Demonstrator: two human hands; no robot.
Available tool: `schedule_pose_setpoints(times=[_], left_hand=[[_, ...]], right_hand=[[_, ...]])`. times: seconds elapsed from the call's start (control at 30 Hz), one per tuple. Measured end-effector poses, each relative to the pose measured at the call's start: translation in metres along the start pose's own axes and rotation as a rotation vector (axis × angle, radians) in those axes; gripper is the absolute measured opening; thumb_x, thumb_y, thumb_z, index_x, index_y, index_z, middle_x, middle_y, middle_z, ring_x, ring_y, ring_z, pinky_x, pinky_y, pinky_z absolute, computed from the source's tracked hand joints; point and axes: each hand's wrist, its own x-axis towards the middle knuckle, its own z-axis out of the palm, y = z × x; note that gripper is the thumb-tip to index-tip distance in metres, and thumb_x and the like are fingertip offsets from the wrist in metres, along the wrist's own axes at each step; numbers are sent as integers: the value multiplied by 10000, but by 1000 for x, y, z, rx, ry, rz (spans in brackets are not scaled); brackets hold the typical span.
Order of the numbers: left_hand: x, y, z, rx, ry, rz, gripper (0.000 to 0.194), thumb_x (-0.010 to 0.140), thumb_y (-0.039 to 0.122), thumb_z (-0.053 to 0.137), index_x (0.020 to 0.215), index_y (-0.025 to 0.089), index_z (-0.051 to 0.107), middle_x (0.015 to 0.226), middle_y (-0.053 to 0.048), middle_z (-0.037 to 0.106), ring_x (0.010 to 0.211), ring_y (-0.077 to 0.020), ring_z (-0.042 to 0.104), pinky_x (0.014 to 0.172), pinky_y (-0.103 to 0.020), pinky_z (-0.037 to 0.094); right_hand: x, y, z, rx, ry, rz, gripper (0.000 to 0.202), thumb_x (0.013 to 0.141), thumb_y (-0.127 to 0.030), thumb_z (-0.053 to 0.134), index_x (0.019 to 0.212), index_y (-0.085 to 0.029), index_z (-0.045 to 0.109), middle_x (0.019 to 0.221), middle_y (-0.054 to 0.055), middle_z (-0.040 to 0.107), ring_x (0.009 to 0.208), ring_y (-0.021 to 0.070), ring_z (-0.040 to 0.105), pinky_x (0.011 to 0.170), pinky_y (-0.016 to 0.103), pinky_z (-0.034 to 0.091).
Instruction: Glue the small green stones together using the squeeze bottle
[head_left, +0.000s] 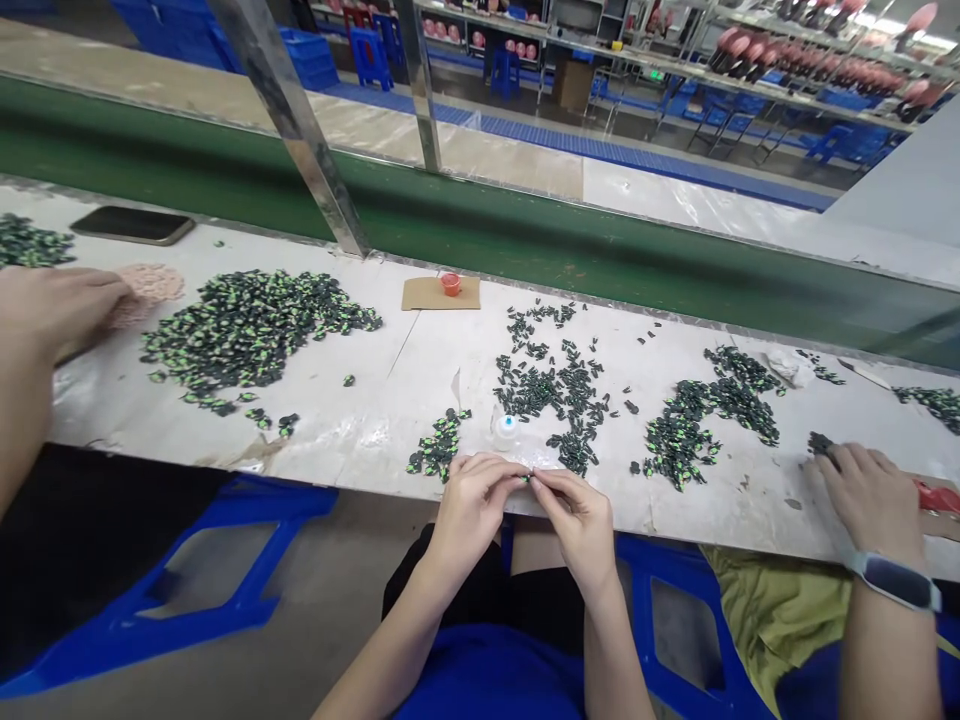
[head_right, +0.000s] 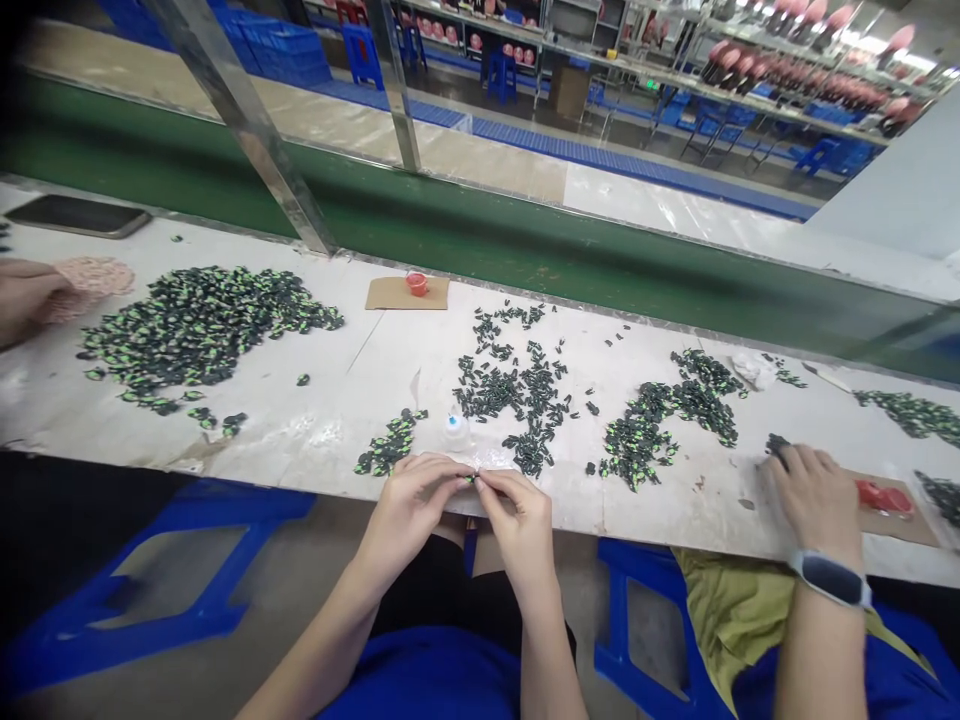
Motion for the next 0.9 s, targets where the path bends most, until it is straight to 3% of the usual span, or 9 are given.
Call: schedule_pose_setpoints(times=[0.27, 0.53, 0.73, 0.9], left_hand=[[-3, 7, 0, 23, -6, -72, 158, 850, 160, 595, 845, 246, 727, 848, -9, 762, 844, -206, 682, 857, -394, 408], [-11, 11, 8, 24, -9, -112, 149, 860, 201, 580, 896, 241, 718, 898, -31, 761, 902, -226, 673, 886, -415, 415], [-9, 13, 6, 85, -61, -26, 181, 888, 168, 530, 922, 242, 691, 928, -23, 753, 919, -210, 660, 860, -382, 402], [-5, 16, 1, 98, -94, 59, 187, 890, 120, 506, 887, 231, 656, 872, 2, 745, 862, -180, 655, 878, -367, 362]], right_hand=[[-2, 3, 1, -88, 13, -168, 123, 839, -182, 633, 864, -229, 744, 817, 49, 720, 775, 175, 678, 693, 288, 560], [-5, 0, -8, -198, -26, -221, 159, 865, -216, 591, 902, -239, 744, 837, 71, 722, 811, 206, 677, 725, 339, 563], [-5, -2, -19, -135, -108, -163, 171, 863, -244, 608, 953, -253, 754, 895, 68, 731, 849, 208, 684, 756, 340, 566], [-4, -2, -25, 14, -92, -26, 84, 797, -258, 706, 849, -260, 772, 816, 42, 746, 770, 194, 694, 705, 317, 573]])
